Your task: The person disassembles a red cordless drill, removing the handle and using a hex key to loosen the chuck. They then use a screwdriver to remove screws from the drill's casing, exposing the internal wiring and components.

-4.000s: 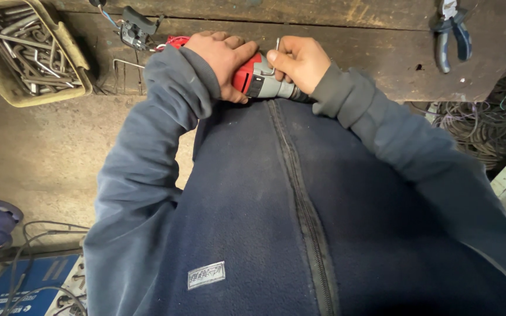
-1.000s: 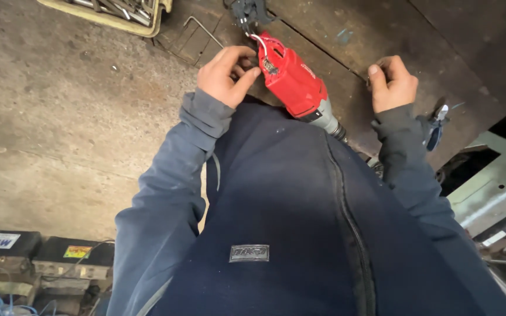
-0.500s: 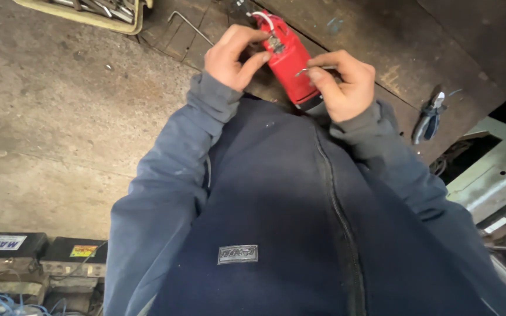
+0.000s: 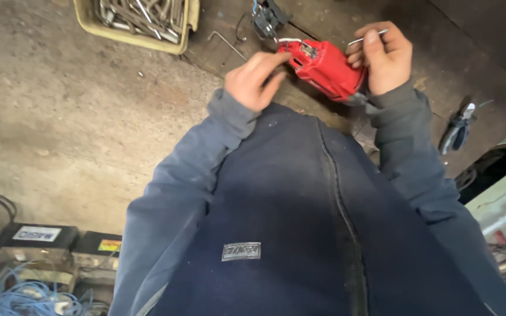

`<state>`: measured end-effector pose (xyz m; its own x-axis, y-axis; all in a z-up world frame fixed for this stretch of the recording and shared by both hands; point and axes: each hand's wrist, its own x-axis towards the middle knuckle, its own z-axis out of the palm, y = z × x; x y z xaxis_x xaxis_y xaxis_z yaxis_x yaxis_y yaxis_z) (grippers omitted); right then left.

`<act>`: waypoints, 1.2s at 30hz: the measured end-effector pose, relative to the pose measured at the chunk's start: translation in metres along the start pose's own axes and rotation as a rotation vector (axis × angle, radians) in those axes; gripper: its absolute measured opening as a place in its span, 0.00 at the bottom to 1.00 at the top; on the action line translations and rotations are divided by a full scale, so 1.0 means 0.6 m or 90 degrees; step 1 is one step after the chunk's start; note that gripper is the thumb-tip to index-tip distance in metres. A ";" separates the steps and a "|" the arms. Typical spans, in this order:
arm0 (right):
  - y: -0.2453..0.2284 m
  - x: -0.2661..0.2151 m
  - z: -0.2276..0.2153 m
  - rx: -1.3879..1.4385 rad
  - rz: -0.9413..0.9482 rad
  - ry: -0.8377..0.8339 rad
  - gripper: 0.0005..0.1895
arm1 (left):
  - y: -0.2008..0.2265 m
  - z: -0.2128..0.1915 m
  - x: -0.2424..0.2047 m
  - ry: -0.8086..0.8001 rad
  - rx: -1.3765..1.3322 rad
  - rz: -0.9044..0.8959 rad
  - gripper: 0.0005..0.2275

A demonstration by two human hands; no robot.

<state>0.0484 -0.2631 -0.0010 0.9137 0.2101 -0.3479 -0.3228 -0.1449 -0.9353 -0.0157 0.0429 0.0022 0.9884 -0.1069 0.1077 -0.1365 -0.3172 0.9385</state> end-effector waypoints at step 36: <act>0.013 0.049 0.008 -0.119 0.151 -0.023 0.08 | -0.040 -0.099 0.025 -0.191 0.542 0.047 0.08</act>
<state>0.0716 -0.2531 -0.0186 0.8078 0.1834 -0.5602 -0.4717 -0.3689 -0.8009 0.0064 0.1050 0.0009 0.9325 -0.3584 -0.0437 -0.3200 -0.8765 0.3596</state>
